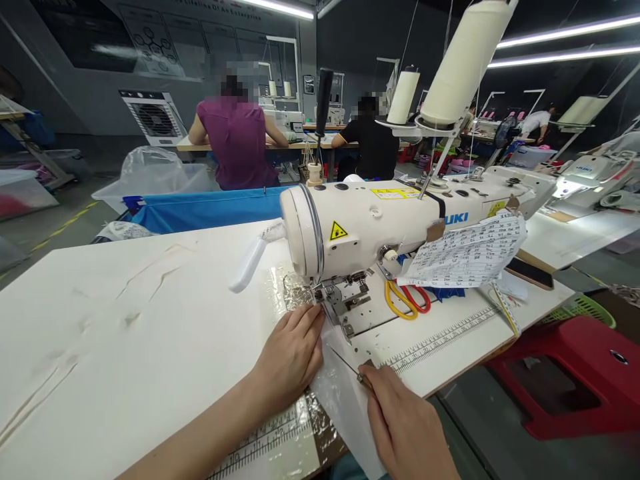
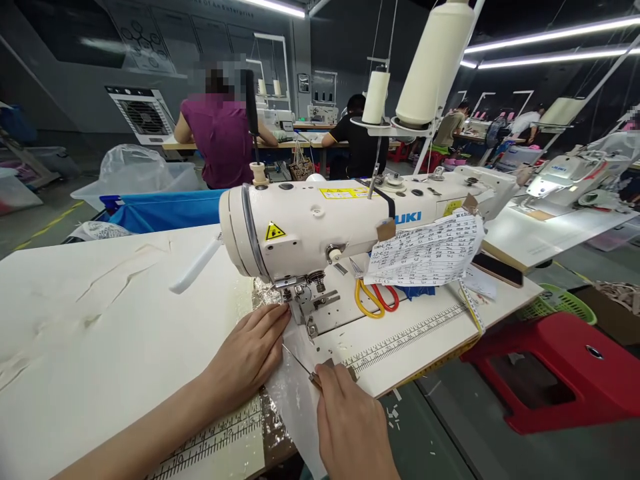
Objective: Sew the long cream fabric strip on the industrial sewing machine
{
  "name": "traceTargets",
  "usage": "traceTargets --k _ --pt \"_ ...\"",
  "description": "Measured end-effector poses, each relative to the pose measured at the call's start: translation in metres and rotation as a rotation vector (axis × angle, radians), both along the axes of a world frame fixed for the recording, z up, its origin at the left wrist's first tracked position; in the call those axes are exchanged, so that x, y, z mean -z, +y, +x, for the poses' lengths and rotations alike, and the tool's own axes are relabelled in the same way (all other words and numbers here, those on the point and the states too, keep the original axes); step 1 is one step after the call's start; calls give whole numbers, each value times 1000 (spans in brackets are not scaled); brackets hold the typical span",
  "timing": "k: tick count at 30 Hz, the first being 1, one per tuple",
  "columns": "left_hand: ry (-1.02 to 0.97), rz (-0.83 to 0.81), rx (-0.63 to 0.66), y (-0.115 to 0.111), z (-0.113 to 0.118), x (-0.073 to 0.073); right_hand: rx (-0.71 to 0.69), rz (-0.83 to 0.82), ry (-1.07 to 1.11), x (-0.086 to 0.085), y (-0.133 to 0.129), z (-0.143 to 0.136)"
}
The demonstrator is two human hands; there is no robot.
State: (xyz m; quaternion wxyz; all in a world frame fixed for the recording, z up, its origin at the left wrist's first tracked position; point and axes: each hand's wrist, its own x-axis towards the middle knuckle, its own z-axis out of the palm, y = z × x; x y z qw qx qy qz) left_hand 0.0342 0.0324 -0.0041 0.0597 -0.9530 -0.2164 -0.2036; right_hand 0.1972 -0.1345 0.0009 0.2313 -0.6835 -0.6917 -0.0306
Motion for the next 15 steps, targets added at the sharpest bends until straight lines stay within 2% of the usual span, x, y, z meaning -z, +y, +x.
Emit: traceTargets --k 6,15 --pt "-39 -1 13 -6 1 2 -21 -61 43 -5 3 -2" --pt "-73 -39 67 -9 0 -6 -52 -2 23 -6 10 -6"
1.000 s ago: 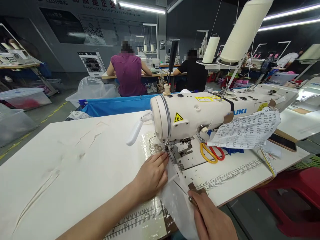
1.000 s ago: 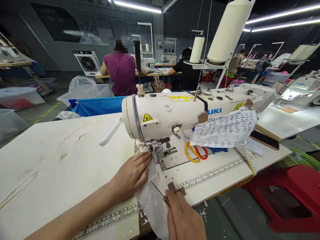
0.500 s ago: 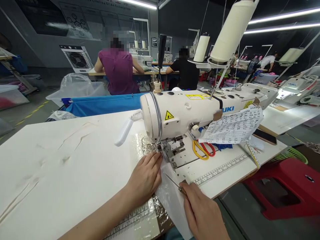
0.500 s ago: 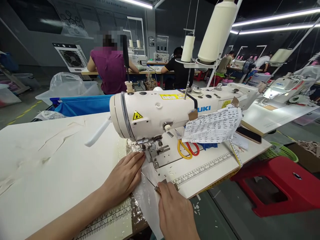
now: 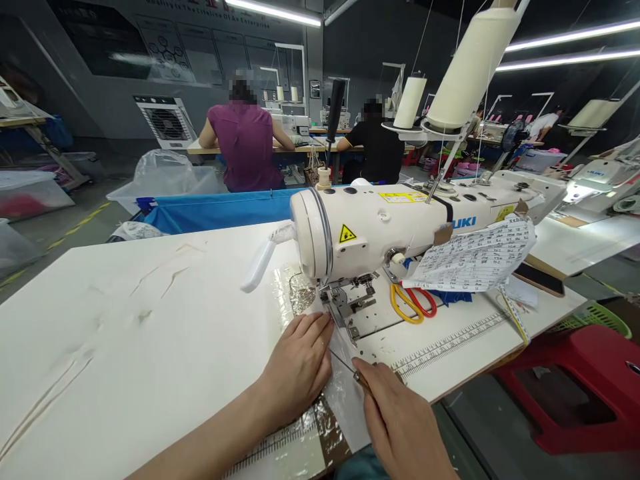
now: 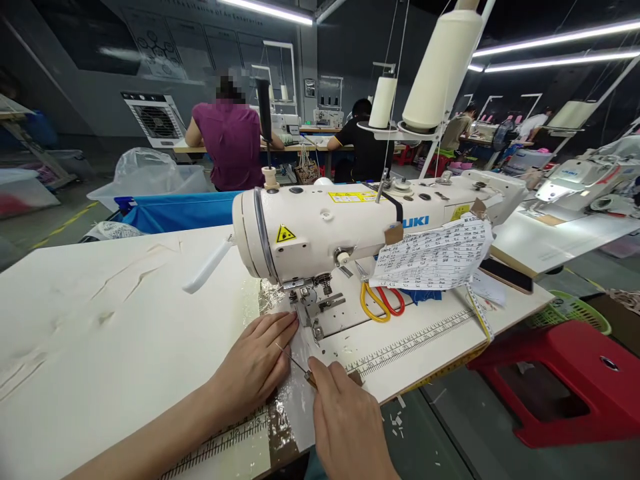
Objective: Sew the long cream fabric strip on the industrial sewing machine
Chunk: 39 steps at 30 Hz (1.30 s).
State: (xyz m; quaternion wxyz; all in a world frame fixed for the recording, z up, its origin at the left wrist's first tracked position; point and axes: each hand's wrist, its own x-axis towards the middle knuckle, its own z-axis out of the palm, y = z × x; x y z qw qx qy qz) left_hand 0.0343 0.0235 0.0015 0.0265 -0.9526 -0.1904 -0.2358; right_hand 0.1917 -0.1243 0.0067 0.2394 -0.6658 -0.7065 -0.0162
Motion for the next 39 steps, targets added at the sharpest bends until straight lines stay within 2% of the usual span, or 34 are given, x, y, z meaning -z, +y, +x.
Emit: traceTargets --k 6,11,16,20,23,26,30,34,39 --pt "-29 -9 -30 6 1 6 3 -12 22 3 9 -3" --pt "2 -22 -125 8 4 -1 16 -40 42 4 21 -7" --pt "23 12 -92 22 2 -3 18 5 127 10 30 -8" --pt "43 101 -97 32 -2 -2 23 -14 214 11 28 -10" --pt "36 108 -110 26 -1 -4 35 -30 177 11 24 -12" --pt "18 17 -57 12 2 -6 31 -18 143 10 21 -14" --pt "6 -23 -27 0 4 0 7 -40 175 8 15 -10" --pt "12 -2 -46 1 3 4 18 -68 250 8 4 6" --pt "40 -18 -53 -1 3 0 92 -109 451 6 -2 25"
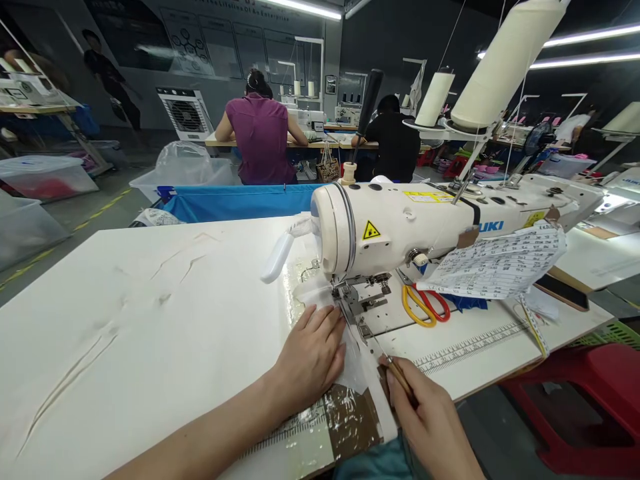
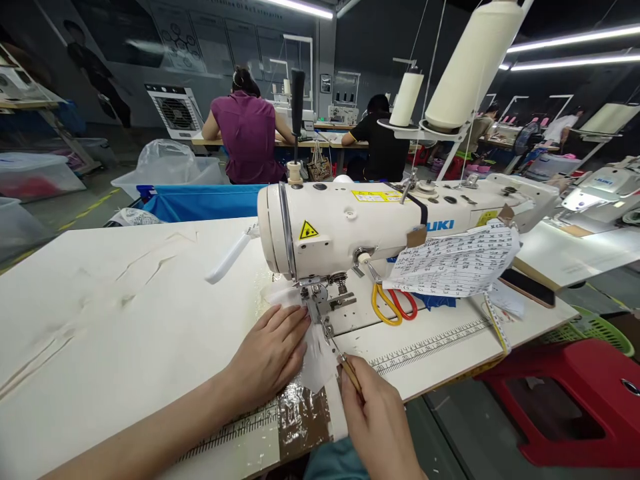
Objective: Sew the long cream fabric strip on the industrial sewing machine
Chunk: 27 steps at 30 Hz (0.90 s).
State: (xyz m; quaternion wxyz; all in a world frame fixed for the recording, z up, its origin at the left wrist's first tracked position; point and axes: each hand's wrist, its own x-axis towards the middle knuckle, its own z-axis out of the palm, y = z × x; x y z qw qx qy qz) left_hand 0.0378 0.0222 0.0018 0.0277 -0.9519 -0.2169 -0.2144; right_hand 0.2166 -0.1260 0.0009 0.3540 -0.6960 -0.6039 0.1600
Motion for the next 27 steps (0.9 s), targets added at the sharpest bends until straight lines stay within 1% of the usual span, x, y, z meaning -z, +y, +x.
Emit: traceTargets --k 3,9,17,23,27 --pt "11 -14 -4 -3 0 0 23 -14 86 -2 1 3" --pt "0 15 7 -4 0 5 42 -17 120 3 1 2" --pt "27 12 3 -7 -1 1 66 24 153 6 -1 1" --pt "25 20 -4 -7 -1 6 107 -36 215 5 -2 -2" --pt "35 17 2 -8 -1 4 102 -59 259 3 -2 -2"
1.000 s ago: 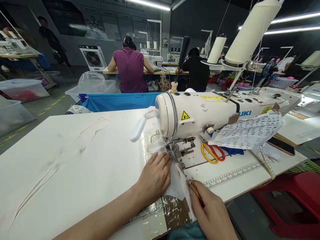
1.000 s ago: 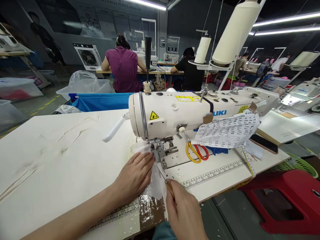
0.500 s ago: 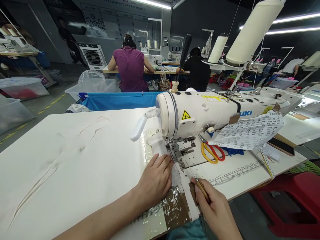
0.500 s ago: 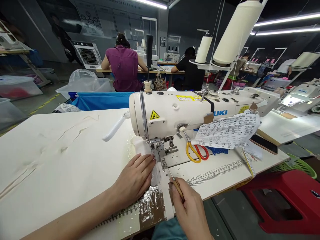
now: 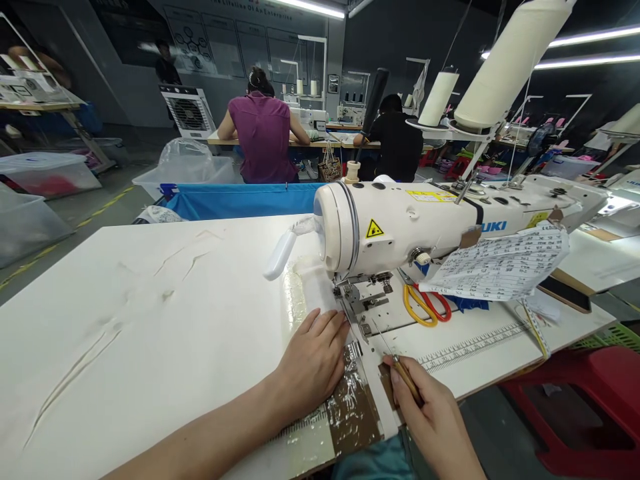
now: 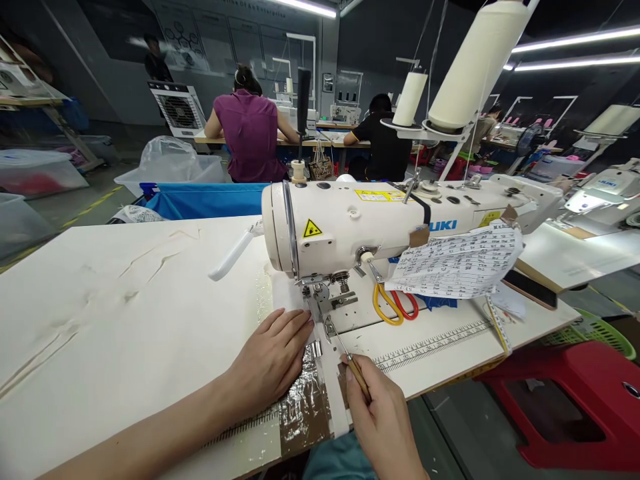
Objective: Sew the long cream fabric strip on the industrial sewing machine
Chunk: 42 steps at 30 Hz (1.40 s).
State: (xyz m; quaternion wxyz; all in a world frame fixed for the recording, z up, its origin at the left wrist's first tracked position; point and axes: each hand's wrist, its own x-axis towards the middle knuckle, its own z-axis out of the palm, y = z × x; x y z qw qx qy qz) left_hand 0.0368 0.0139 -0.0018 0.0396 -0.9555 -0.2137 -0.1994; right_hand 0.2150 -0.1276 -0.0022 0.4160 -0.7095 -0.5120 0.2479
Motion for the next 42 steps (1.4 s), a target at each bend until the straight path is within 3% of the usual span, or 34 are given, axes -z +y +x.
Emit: traceTargets --k 6,12,15,25,33,42 --pt "11 -8 8 -3 -1 -3 14 26 67 -1 1 0" --pt "0 -19 2 0 1 -3 147 75 170 -2 -2 -8" --pt "14 -24 -14 4 2 -2 145 72 164 0 -3 -14" --pt "-6 -124 -58 17 7 -6 -220 356 -343 7 28 -29" --pt "-142 -111 16 27 5 1 -171 461 -767 0 54 -39" --pt "-123 -123 -27 26 7 -1 -156 351 -902 2 53 -42"
